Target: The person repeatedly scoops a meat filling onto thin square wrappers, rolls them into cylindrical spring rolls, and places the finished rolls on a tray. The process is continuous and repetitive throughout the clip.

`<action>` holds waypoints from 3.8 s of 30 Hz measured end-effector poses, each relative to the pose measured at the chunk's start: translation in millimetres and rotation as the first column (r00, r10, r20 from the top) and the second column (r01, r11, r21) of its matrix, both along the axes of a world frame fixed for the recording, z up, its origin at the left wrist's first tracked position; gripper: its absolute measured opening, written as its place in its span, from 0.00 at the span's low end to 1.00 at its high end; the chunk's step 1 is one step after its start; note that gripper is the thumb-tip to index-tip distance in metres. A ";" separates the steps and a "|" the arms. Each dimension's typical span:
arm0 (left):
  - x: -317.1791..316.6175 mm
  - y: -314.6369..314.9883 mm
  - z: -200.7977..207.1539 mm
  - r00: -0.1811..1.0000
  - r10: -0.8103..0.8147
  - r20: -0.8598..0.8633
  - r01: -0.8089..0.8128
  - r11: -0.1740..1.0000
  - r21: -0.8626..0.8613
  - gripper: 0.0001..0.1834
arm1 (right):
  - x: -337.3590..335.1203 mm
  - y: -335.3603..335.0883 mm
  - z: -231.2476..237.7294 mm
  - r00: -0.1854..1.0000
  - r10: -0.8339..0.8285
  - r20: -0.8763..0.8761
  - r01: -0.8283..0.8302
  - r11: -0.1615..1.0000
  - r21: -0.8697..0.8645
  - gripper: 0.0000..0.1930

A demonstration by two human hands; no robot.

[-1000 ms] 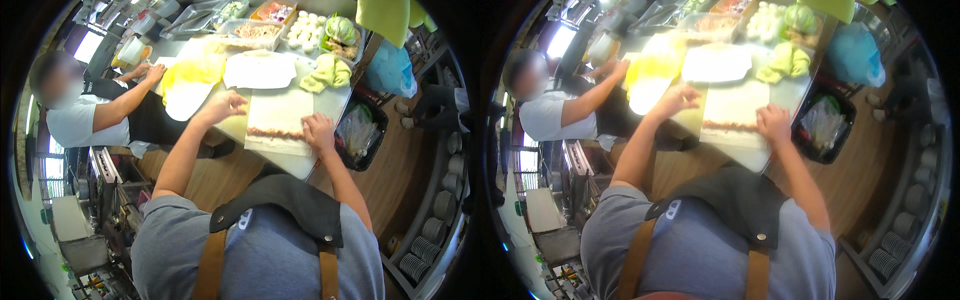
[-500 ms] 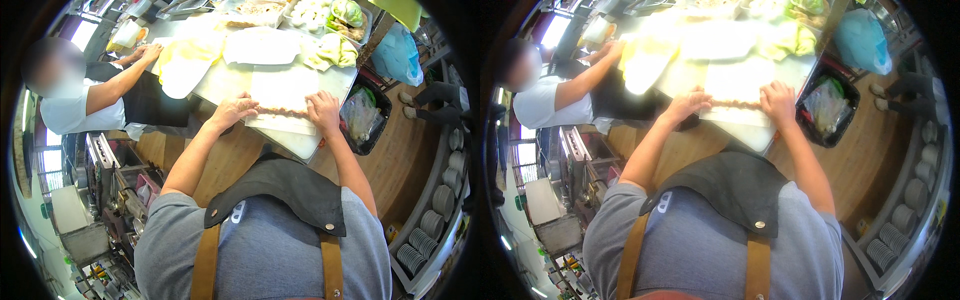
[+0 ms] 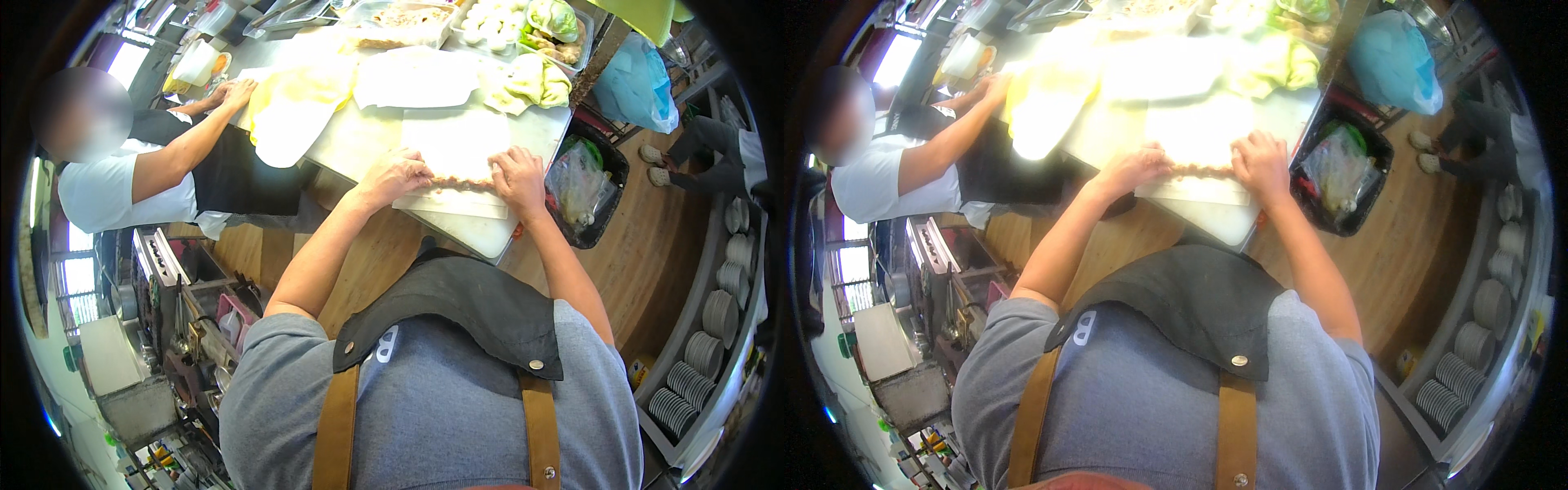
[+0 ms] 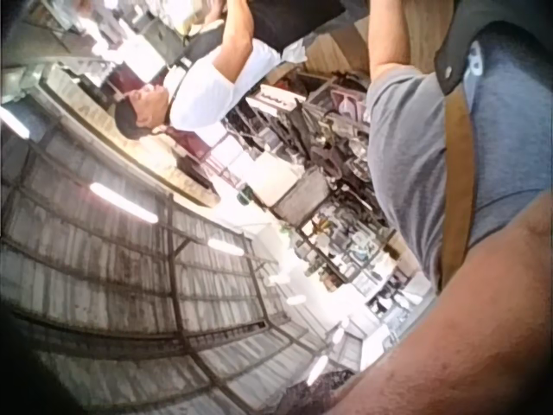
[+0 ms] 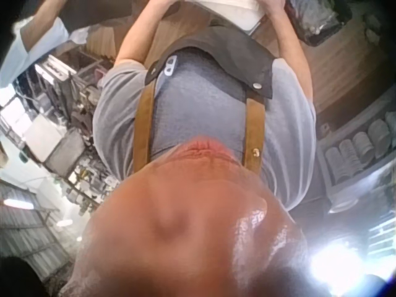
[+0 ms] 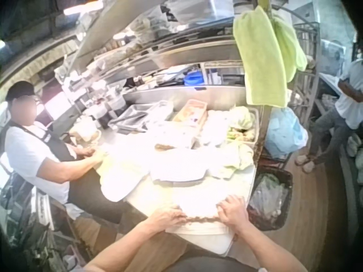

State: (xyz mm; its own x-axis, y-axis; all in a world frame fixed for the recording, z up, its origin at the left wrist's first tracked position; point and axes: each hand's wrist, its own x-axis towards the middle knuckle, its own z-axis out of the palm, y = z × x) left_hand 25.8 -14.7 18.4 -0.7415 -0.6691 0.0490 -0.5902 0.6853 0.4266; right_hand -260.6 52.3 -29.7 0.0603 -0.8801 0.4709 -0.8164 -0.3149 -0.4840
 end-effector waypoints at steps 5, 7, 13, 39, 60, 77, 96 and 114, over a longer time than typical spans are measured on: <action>-18.6 9.0 13.7 0.999 0.043 -0.022 -0.043 0.999 0.008 0.11 | -0.4 0.4 0.7 1.000 -0.011 -0.025 0.012 1.000 0.008 0.07; -22.9 6.3 5.8 0.999 0.024 0.023 -0.025 0.999 0.036 0.11 | -0.1 0.7 0.0 0.999 -0.013 -0.029 0.013 1.000 -0.003 0.08; -38.6 16.1 21.5 0.987 0.076 -0.139 -0.071 0.997 0.041 0.10 | -0.8 0.2 -1.4 1.000 -0.016 -0.026 0.017 1.000 0.021 0.08; 4.8 12.2 35.0 0.929 0.370 -0.007 -0.354 0.893 0.277 0.23 | -18.0 29.5 31.0 0.938 0.174 -0.299 -0.145 0.982 0.117 0.13; 43.7 22.6 36.8 0.968 0.247 0.038 -0.249 0.933 0.261 0.13 | 18.9 36.3 37.3 0.827 0.254 -0.501 -0.210 0.967 0.143 0.20; -29.4 -33.0 -1.8 0.995 0.026 0.093 -0.056 0.941 0.335 0.12 | 31.0 29.5 29.2 0.949 -0.015 -0.316 -0.062 0.971 -0.231 0.11; -24.8 0.0 -13.6 0.997 0.080 0.020 -0.069 0.940 -0.334 0.14 | 52.4 7.9 17.9 0.924 0.227 -0.307 -0.188 0.970 0.152 0.24; -20.5 33.9 -24.3 0.992 0.119 -0.030 -0.122 0.943 -0.309 0.15 | 37.2 35.3 8.8 0.930 0.181 -0.321 -0.177 0.983 0.043 0.18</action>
State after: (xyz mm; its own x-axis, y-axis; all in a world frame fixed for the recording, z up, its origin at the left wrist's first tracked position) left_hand 5.3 19.2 -5.9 -0.6546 -0.7040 0.2754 -0.6731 0.7086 0.2117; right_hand -223.4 87.6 -20.9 0.3640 -0.8467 0.3880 -0.8599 -0.4656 -0.2092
